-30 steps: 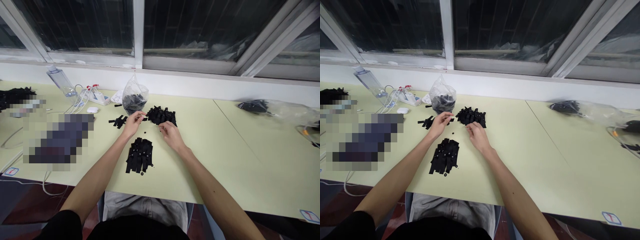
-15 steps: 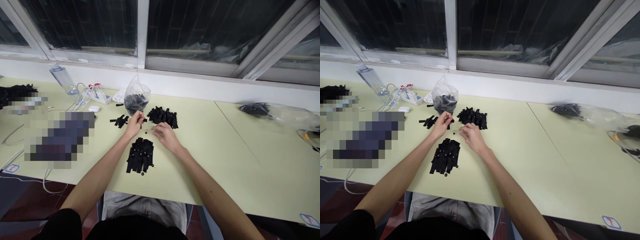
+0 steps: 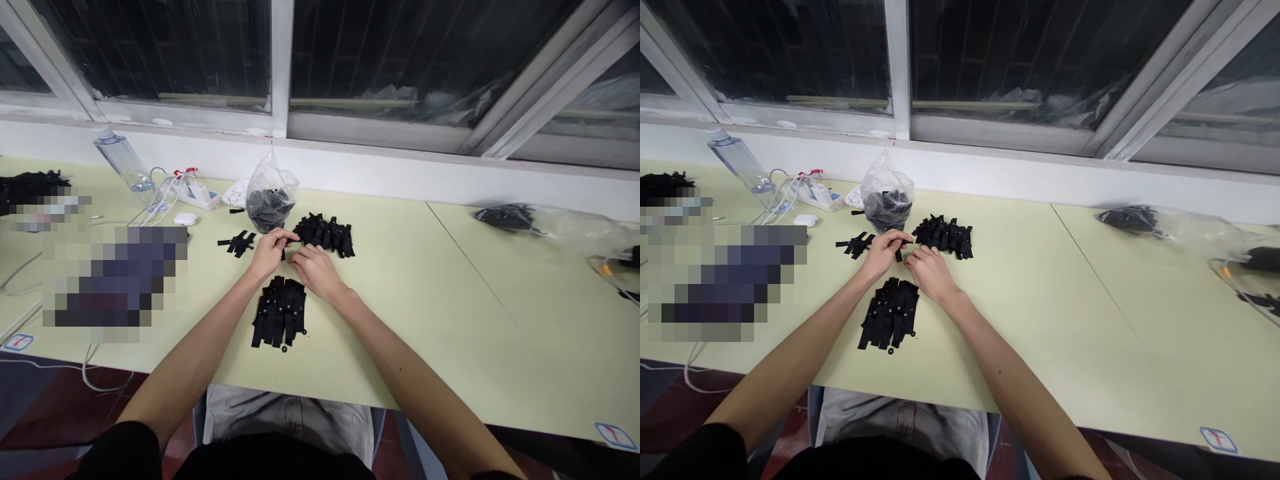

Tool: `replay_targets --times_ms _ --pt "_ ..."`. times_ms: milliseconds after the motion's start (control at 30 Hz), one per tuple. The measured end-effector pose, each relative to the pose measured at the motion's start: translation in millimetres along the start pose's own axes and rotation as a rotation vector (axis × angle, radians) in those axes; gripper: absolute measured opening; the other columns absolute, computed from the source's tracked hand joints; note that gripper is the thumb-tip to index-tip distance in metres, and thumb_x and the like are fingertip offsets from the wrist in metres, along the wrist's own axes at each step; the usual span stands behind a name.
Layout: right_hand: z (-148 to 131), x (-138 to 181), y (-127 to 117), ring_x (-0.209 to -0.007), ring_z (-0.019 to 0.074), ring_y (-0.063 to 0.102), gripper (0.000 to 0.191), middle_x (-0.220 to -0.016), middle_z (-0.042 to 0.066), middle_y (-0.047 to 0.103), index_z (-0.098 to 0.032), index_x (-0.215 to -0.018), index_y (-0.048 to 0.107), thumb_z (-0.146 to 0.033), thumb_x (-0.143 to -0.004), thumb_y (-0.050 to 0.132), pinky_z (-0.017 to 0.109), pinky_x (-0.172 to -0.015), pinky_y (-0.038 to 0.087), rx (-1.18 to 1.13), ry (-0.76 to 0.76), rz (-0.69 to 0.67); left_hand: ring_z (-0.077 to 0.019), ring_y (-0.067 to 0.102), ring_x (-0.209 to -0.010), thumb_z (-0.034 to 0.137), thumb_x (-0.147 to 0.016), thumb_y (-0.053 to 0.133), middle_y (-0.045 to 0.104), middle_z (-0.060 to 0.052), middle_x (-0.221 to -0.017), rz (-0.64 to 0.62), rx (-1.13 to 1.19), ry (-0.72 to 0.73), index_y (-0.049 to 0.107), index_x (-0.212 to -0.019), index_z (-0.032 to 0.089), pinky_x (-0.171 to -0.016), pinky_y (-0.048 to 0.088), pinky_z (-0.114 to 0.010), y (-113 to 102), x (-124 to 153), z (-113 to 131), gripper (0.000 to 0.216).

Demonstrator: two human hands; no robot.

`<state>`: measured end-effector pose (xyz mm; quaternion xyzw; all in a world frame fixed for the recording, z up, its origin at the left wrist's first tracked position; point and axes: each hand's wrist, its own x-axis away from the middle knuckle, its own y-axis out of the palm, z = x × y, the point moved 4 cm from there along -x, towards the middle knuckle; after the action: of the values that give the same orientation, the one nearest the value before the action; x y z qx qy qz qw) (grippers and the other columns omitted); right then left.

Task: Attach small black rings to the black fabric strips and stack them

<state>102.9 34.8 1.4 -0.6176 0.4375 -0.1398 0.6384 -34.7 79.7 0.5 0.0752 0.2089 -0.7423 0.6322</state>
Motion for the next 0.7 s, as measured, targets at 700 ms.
replay_targets --times_ms 700 --pt "40 22 -27 -0.059 0.0142 0.058 0.027 -0.073 0.004 0.068 -0.019 -0.085 0.073 -0.043 -0.075 0.077 0.032 -0.060 0.050 -1.182 0.518 0.406 -0.0137 0.058 -0.092 0.023 -0.087 0.065 0.051 -0.011 -0.140 -0.149 0.110 0.064 0.064 -0.126 0.025 -0.087 0.055 -0.031 21 9 4 0.040"
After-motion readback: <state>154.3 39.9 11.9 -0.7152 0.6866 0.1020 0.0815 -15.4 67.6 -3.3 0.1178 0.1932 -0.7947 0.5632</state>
